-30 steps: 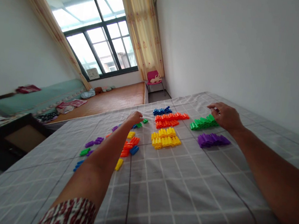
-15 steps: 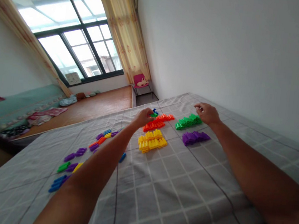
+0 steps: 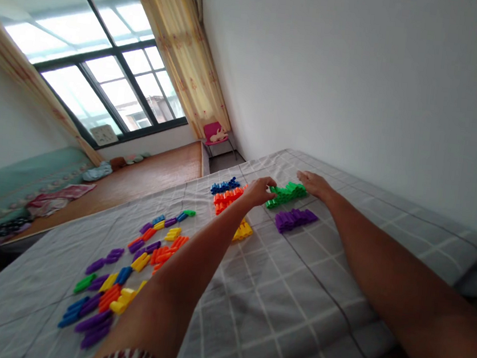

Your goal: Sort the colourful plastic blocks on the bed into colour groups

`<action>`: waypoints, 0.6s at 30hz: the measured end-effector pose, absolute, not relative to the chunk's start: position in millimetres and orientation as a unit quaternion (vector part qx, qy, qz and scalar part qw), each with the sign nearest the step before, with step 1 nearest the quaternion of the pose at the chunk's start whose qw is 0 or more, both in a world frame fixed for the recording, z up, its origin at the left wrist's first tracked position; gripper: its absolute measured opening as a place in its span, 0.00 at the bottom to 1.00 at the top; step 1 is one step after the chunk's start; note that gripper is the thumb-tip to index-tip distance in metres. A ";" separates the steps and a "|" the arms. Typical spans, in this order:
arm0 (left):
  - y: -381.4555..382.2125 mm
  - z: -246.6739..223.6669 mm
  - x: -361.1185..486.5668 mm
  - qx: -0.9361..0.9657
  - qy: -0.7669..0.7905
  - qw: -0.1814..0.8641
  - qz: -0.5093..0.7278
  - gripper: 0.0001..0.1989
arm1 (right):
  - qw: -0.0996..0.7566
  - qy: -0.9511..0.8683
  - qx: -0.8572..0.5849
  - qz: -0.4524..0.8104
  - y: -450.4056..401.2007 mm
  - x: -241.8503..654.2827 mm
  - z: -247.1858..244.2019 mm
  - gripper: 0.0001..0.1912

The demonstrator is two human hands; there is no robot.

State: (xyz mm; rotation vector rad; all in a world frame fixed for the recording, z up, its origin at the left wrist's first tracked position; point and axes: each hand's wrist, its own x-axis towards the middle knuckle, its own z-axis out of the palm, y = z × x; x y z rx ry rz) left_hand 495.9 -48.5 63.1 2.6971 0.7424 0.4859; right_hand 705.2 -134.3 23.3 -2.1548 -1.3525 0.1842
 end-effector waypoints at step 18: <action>-33.3 46.9 461.2 0.932 0.322 0.163 0.039 0.24 | 0.243 -0.541 -0.803 0.061 -132.3 709.0 20.6 0.28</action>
